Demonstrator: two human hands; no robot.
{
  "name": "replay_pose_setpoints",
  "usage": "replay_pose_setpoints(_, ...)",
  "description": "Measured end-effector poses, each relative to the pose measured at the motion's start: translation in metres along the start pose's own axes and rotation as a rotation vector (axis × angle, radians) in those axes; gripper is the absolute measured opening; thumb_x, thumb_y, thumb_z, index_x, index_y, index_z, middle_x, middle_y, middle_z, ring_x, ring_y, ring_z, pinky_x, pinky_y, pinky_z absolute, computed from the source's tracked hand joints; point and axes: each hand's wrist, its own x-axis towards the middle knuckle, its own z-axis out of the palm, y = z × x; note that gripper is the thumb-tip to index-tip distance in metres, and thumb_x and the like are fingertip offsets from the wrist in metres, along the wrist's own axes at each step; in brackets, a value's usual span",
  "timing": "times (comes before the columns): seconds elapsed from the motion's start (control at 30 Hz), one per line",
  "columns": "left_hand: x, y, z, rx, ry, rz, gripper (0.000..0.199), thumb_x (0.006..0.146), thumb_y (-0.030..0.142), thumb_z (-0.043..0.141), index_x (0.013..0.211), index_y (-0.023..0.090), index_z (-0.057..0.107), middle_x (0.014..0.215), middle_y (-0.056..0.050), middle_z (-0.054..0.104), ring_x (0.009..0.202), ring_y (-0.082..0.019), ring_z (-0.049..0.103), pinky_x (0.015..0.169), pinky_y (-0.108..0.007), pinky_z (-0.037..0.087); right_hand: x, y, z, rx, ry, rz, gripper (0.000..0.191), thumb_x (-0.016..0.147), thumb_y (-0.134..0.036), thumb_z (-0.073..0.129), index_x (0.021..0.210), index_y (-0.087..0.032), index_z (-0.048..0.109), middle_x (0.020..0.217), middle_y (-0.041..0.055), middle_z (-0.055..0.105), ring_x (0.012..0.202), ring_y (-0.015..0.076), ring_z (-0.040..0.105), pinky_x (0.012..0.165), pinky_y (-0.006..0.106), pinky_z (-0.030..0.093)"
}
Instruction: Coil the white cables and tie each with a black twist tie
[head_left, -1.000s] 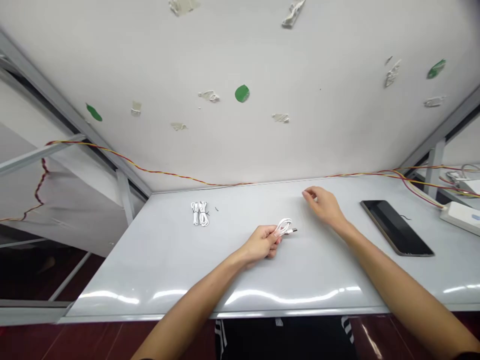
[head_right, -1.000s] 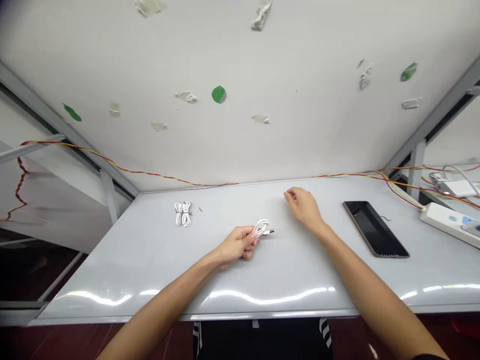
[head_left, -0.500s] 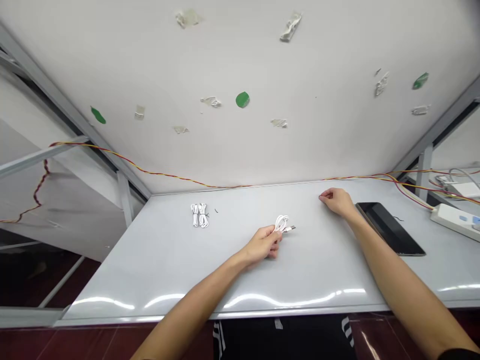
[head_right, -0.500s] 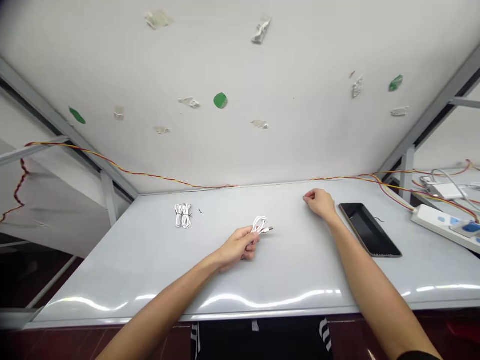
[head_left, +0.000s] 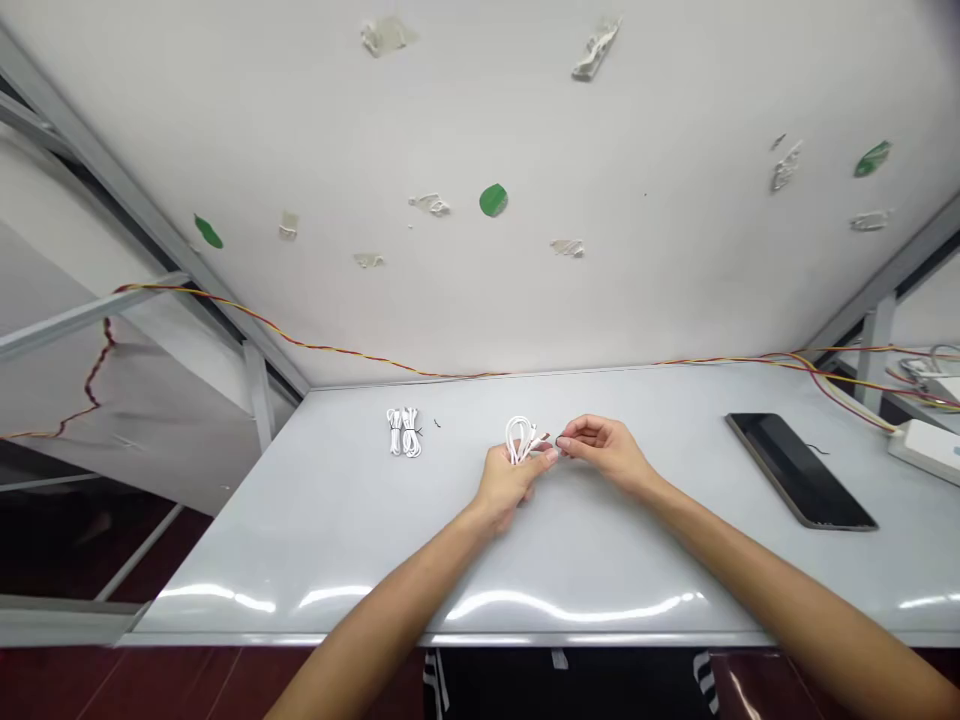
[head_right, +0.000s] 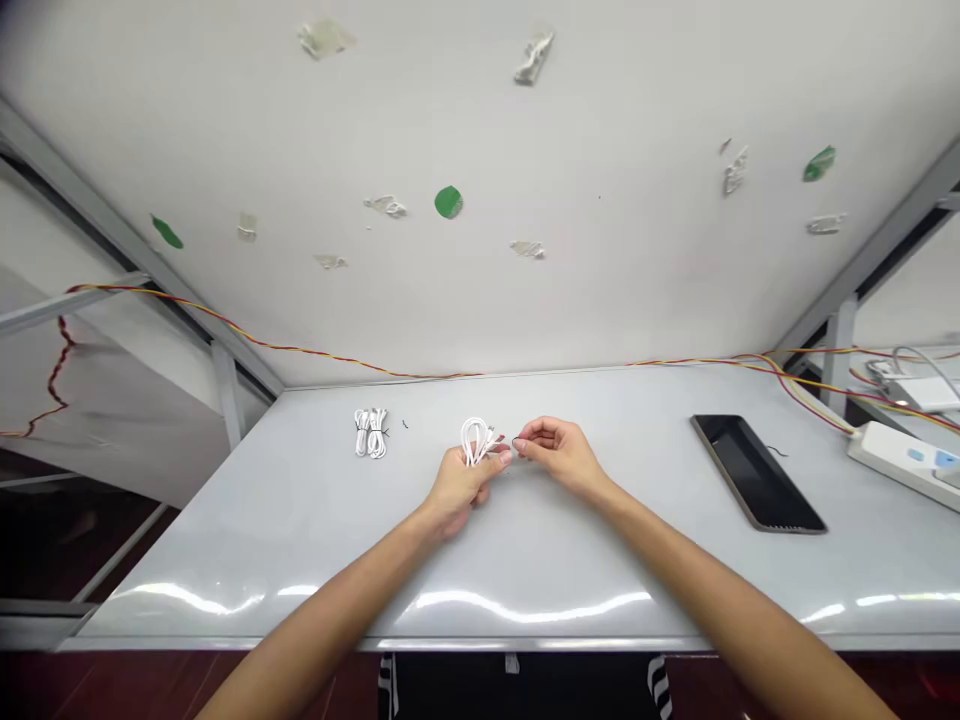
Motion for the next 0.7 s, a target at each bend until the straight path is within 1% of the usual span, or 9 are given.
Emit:
replay_pose_setpoints(0.07,-0.0001,-0.0020,0.0013,0.028,-0.034,-0.002,0.049,0.063,0.049,0.084,0.092,0.013,0.068,0.057,0.008,0.037,0.046,-0.004,0.022,0.041,-0.022,0.015,-0.0018,0.0039,0.0037,0.033,-0.017,-0.008,0.039,0.066,-0.053,0.082,0.081,-0.020,0.065,0.083,0.0054,0.072,0.082,0.0220,0.070,0.080,0.037,0.055)
replay_pose_setpoints(0.17,-0.0010,-0.0034,0.0034,0.055,-0.043,0.023,0.047,0.065,0.049,0.083,0.091,0.012,0.069,0.055,0.009,0.033,0.046,-0.004,0.022,0.042,-0.022,0.016,-0.0026,0.0077,0.0035,0.044,-0.018,-0.014,0.038,0.067,-0.052,0.081,0.082,-0.020,0.067,0.086,0.0066,0.073,0.086,0.0238,0.070,0.082,0.039,0.055)
replay_pose_setpoints(0.33,-0.0025,-0.0022,0.0043,0.068,-0.028,0.066,0.049,0.068,0.048,0.082,0.097,0.011,0.069,0.054,0.009,0.033,0.047,-0.004,0.022,0.045,-0.021,0.018,-0.0021,0.0078,0.0009,0.025,0.004,0.001,0.037,0.065,-0.050,0.083,0.080,-0.019,0.069,0.086,0.0067,0.074,0.086,0.0245,0.071,0.083,0.040,0.055)
replay_pose_setpoints(0.43,-0.0018,-0.0022,0.0033,0.062,-0.003,0.053,0.053,0.066,0.047,0.083,0.104,0.013,0.068,0.053,0.010,0.031,0.046,-0.004,0.022,0.045,-0.022,0.017,-0.0025,0.0068,-0.0003,-0.004,0.023,0.002,0.035,0.064,-0.050,0.084,0.078,-0.020,0.071,0.084,0.0059,0.074,0.084,0.0244,0.071,0.082,0.040,0.056)
replay_pose_setpoints(0.5,-0.0013,-0.0024,0.0027,0.052,-0.001,0.037,0.052,0.066,0.046,0.083,0.105,0.014,0.068,0.053,0.010,0.031,0.046,-0.005,0.021,0.044,-0.022,0.017,-0.0037,0.0061,0.0002,-0.022,0.034,-0.001,0.033,0.065,-0.049,0.083,0.077,-0.021,0.072,0.083,0.0056,0.075,0.083,0.0245,0.071,0.082,0.040,0.056)
replay_pose_setpoints(0.6,-0.0016,-0.0021,0.0028,0.044,-0.015,0.051,0.043,0.067,0.045,0.083,0.094,0.014,0.070,0.052,0.008,0.035,0.047,-0.005,0.025,0.046,-0.023,0.021,-0.0065,0.0051,0.0033,-0.052,0.052,-0.022,0.030,0.066,-0.049,0.083,0.077,-0.022,0.074,0.084,0.0060,0.076,0.084,0.0258,0.072,0.083,0.042,0.057)
replay_pose_setpoints(0.7,-0.0028,-0.0007,0.0037,0.033,0.000,0.076,0.041,0.063,0.044,0.086,0.085,0.013,0.071,0.052,0.006,0.041,0.051,-0.007,0.035,0.051,-0.023,0.028,-0.0091,0.0044,0.0066,-0.083,0.058,-0.046,0.029,0.067,-0.049,0.081,0.078,-0.023,0.075,0.087,0.0067,0.077,0.086,0.0271,0.072,0.084,0.043,0.057)
